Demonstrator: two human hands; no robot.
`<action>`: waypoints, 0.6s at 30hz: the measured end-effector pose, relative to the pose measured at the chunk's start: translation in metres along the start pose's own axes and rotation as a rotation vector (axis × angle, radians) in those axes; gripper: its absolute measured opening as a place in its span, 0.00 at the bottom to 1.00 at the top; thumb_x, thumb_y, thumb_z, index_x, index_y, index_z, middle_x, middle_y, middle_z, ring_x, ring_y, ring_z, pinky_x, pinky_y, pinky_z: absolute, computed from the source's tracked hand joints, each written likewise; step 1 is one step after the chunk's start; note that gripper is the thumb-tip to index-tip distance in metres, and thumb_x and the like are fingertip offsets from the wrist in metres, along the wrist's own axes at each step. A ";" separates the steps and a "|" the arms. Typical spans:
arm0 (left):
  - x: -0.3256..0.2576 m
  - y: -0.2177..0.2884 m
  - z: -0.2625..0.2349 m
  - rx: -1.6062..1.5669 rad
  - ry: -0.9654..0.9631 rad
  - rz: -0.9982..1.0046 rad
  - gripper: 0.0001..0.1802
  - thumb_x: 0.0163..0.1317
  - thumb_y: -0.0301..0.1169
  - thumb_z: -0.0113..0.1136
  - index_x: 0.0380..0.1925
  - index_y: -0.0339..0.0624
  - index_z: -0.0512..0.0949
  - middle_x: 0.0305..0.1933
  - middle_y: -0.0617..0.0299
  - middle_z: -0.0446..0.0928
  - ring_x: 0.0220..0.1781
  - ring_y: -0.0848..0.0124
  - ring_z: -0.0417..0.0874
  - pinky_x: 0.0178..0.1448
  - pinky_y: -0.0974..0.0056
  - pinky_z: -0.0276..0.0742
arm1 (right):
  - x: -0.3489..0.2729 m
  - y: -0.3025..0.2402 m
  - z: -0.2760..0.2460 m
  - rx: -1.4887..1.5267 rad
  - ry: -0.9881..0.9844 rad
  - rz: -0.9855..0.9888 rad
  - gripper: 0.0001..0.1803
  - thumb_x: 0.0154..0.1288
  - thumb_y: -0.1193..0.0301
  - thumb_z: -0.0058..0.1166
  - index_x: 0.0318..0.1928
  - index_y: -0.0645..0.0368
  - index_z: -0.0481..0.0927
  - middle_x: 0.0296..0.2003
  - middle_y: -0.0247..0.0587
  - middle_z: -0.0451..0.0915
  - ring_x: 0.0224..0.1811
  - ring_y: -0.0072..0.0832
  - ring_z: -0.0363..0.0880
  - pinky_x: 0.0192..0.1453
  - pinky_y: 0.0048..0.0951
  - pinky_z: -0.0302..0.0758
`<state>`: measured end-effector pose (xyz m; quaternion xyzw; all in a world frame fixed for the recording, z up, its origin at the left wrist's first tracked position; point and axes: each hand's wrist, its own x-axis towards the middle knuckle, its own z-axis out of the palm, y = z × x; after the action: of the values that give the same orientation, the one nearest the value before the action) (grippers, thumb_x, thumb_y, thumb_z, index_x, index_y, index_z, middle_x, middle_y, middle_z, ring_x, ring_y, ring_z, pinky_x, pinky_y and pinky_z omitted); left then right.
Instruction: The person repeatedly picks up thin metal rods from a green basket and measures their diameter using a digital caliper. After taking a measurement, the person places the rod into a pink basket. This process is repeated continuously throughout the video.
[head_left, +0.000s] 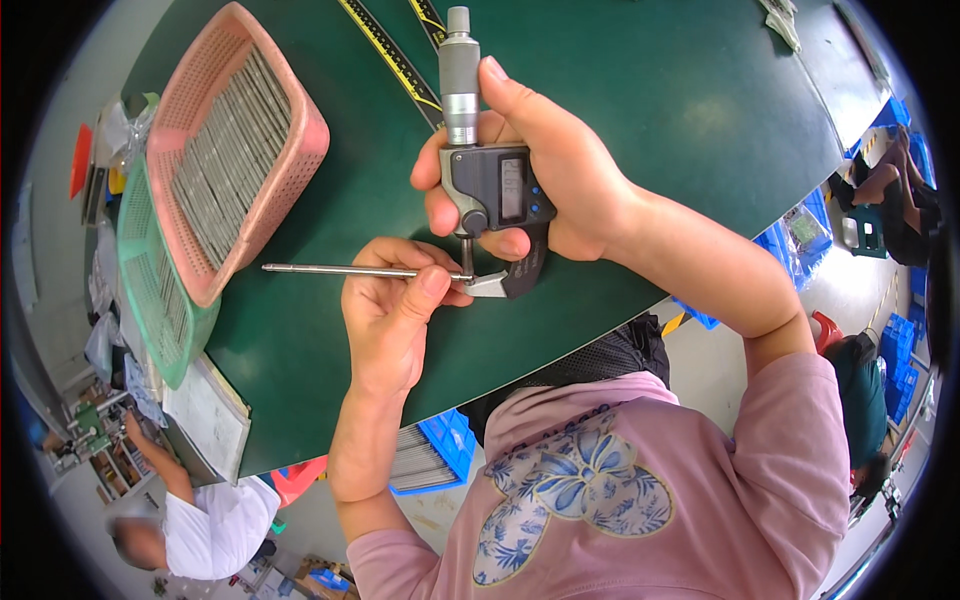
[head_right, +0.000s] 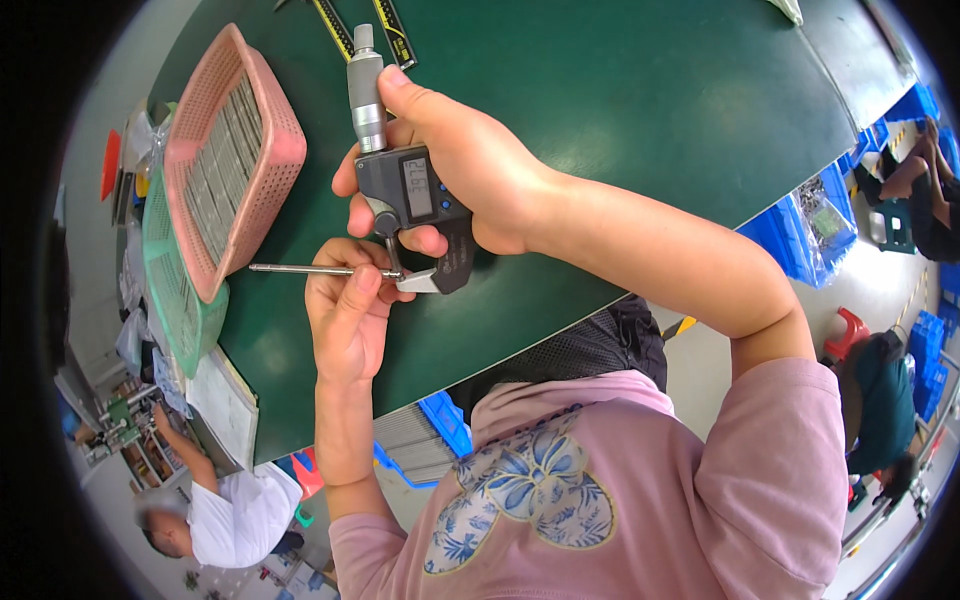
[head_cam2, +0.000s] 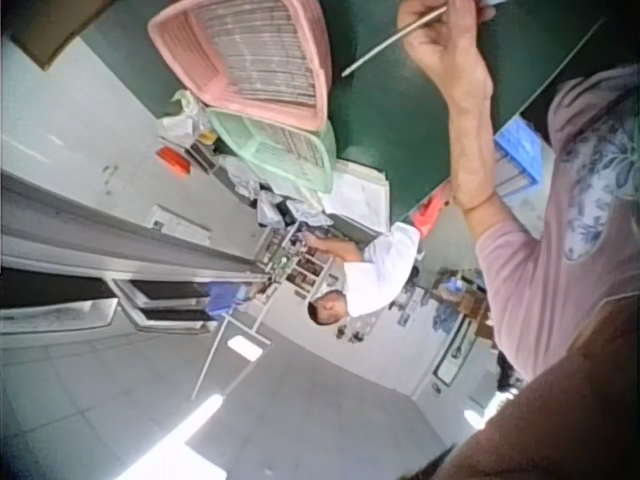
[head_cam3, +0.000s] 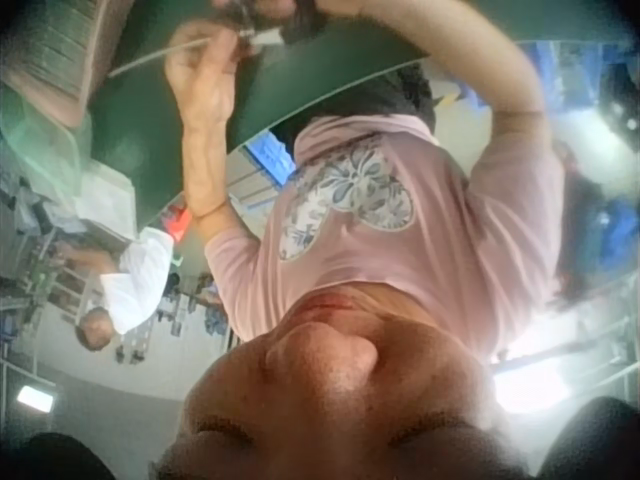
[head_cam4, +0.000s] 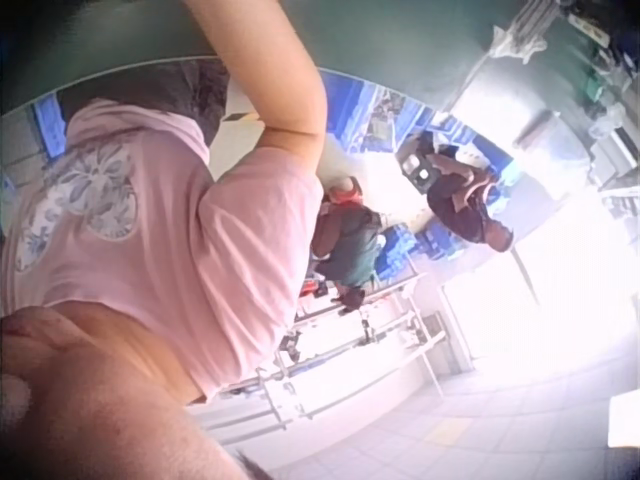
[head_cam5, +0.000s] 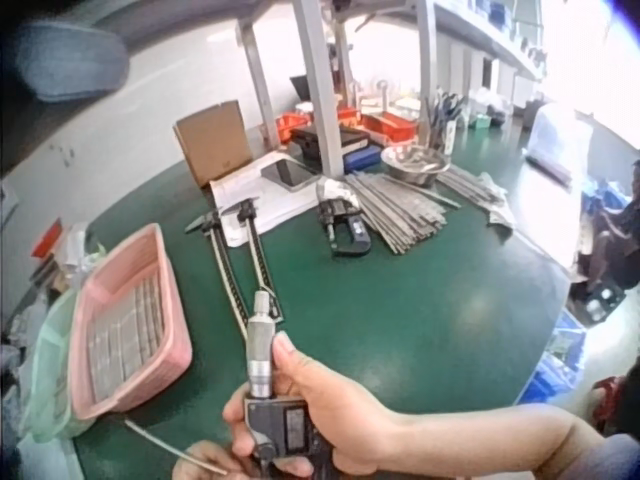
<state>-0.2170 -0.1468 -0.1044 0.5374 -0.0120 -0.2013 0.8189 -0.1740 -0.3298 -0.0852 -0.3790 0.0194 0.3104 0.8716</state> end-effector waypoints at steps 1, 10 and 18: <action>0.000 0.001 0.001 -0.006 -0.002 -0.003 0.09 0.55 0.25 0.59 0.32 0.35 0.68 0.33 0.54 0.74 0.32 0.71 0.78 0.35 0.67 0.79 | 0.000 -0.001 0.000 0.013 0.008 0.010 0.37 0.63 0.41 0.22 0.33 0.65 0.71 0.22 0.46 0.74 0.09 0.23 0.63 0.12 0.19 0.62; 0.000 0.000 -0.005 -0.069 -0.108 0.016 0.10 0.53 0.19 0.56 0.34 0.37 0.67 0.37 0.50 0.74 0.36 0.69 0.78 0.40 0.66 0.78 | -0.002 -0.003 0.000 0.135 0.007 0.077 0.36 0.62 0.43 0.26 0.34 0.67 0.72 0.22 0.47 0.74 0.10 0.24 0.64 0.12 0.19 0.62; 0.000 0.003 -0.001 -0.020 -0.138 -0.027 0.11 0.51 0.20 0.58 0.34 0.36 0.68 0.37 0.53 0.73 0.37 0.69 0.78 0.42 0.65 0.78 | -0.002 -0.005 0.002 0.001 0.033 0.052 0.36 0.61 0.41 0.31 0.29 0.66 0.73 0.19 0.46 0.74 0.09 0.23 0.63 0.10 0.19 0.60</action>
<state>-0.2160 -0.1445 -0.1023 0.5141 -0.0594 -0.2489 0.8187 -0.1737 -0.3321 -0.0800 -0.3829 0.0437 0.3267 0.8630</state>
